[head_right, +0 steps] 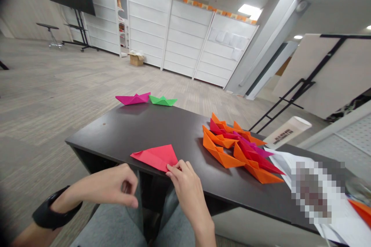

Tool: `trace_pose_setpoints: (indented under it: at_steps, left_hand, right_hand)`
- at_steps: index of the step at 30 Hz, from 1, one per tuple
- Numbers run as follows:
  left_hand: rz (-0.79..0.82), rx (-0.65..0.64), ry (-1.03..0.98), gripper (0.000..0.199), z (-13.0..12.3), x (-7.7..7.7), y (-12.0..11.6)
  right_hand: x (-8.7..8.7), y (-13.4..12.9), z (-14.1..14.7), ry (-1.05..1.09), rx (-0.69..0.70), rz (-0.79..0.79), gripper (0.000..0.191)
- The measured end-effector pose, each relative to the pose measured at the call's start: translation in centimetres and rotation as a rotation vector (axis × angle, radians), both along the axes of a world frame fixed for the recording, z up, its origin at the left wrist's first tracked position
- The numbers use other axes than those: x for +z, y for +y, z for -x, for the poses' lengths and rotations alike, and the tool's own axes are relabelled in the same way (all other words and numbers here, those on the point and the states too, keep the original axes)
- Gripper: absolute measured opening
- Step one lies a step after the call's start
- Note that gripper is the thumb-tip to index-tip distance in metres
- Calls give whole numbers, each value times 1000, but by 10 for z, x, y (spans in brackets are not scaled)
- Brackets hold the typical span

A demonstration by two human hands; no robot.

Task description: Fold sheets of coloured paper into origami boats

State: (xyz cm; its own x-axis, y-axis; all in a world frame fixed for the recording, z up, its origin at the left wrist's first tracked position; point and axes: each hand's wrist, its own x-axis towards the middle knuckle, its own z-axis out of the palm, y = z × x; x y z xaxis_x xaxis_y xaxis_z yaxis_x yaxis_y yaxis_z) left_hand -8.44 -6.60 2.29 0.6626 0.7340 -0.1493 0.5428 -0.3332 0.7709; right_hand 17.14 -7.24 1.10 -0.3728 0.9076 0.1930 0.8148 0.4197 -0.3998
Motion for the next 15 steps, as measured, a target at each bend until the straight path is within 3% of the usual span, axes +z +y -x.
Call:
trace_pose_setpoints:
  at_steps: [1,3,7,12,15]
  left_hand:
    - [42,-84,-8,25,-3,-3,-2]
    - [100,-125,-20,20,-9,-10,-3]
    - [232,24,-84,30,-22,-25,3]
    - [369,226,-336,31,-34,-33,8]
    - [330,406,-475,38,-42,-33,6]
  right_hand:
    - [-1,0,0,10,-2,3,26]
    - [-2,1,-1,24,0,5,25]
    - [-7,3,-4,38,19,-29,25]
    - [-17,5,0,141,-19,-183,30]
    - [-20,1,14,286,-40,-242,27]
